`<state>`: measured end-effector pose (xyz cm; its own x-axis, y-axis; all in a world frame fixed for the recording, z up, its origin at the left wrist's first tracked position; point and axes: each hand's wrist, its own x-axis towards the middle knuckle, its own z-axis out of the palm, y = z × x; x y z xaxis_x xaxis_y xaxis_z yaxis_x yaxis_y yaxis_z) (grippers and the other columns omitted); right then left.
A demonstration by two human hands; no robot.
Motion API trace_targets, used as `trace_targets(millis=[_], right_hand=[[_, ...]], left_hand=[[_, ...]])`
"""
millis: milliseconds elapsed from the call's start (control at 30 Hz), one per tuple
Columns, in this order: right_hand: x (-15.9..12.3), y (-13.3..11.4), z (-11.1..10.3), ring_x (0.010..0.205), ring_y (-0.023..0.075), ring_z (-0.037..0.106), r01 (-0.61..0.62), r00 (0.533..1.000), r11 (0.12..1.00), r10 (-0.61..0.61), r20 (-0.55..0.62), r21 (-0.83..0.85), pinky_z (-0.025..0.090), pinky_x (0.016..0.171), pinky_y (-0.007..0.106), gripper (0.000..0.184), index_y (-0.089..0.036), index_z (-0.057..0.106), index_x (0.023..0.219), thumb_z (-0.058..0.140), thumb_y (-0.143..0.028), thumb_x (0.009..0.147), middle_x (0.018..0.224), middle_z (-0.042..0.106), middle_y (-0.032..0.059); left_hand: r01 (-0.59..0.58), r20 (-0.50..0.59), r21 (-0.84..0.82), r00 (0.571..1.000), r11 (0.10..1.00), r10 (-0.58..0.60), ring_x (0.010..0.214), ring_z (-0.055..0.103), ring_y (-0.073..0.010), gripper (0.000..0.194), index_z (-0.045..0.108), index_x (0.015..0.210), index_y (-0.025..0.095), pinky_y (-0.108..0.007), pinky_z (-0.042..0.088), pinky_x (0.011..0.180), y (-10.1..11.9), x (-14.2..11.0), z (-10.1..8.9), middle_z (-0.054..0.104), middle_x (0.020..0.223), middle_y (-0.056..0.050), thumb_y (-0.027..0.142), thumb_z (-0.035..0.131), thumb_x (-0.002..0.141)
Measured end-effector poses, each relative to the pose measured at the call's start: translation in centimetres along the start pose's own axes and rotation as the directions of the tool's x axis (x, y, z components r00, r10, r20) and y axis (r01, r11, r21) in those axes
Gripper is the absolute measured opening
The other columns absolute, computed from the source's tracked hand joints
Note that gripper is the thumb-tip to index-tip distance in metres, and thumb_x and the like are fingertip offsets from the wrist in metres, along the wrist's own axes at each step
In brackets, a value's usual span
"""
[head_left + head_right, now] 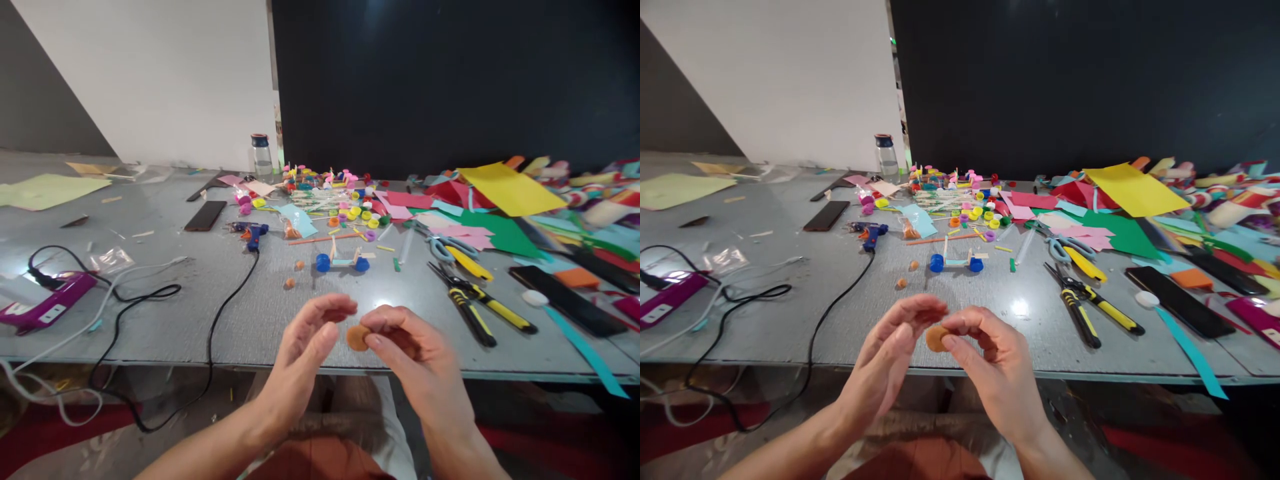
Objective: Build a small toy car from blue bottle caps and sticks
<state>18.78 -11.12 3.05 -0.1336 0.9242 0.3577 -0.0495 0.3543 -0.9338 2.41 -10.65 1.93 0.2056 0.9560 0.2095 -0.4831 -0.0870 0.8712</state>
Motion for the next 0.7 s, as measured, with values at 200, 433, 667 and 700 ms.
trace_targets(millis=[200,433,667,700], right_hand=[[0.0,0.2,0.5,0.098,0.0199,0.066,0.337,0.934,0.846,-0.357,0.032,-0.413,0.057,0.084,0.037,0.03,-0.027,0.067,0.111,0.064,-0.006,0.09,0.104,0.069,0.0041],[0.1,0.1,0.1,0.11,0.0279,0.065,0.664,0.74,0.575,-0.597,0.311,-0.477,0.059,0.085,0.047,0.04,-0.015,0.066,0.125,0.061,-0.002,0.087,0.12,0.068,0.0146],[-0.4,0.0,-0.5,0.114,0.0303,0.065,0.767,0.637,0.489,-0.66,0.399,-0.415,0.055,0.097,0.055,0.032,-0.008,0.069,0.119,0.059,-0.004,0.088,0.119,0.072,0.0148],[-0.5,0.0,-0.6,0.117,0.0316,0.064,0.773,0.632,0.49,-0.651,0.421,-0.403,0.055,0.098,0.056,0.034,-0.006,0.067,0.123,0.059,-0.009,0.09,0.122,0.071,0.0157]], left_hand=[[0.281,-0.001,-0.492,0.946,0.824,-0.323,0.144,0.041,-0.0278,0.063,0.065,0.129,0.021,-0.043,0.027,0.122,-0.4,0.2,2.2,0.056,0.147,-0.01,0.068,0.042,0.094],[0.308,0.05,-0.685,0.924,0.66,-0.379,0.148,0.036,-0.0242,0.068,0.063,0.131,0.019,-0.038,0.03,0.121,1.7,0.6,3.3,0.054,0.15,-0.008,0.068,0.032,0.097],[0.298,0.106,-0.749,0.935,0.592,-0.338,0.149,0.036,-0.0233,0.074,0.055,0.141,0.015,-0.037,0.026,0.123,2.9,0.6,3.9,0.052,0.151,-0.01,0.068,0.028,0.098],[0.3,0.111,-0.749,0.936,0.591,-0.334,0.149,0.035,-0.0234,0.075,0.055,0.141,0.015,-0.038,0.025,0.123,2.9,0.6,3.9,0.053,0.151,-0.01,0.069,0.027,0.098]])
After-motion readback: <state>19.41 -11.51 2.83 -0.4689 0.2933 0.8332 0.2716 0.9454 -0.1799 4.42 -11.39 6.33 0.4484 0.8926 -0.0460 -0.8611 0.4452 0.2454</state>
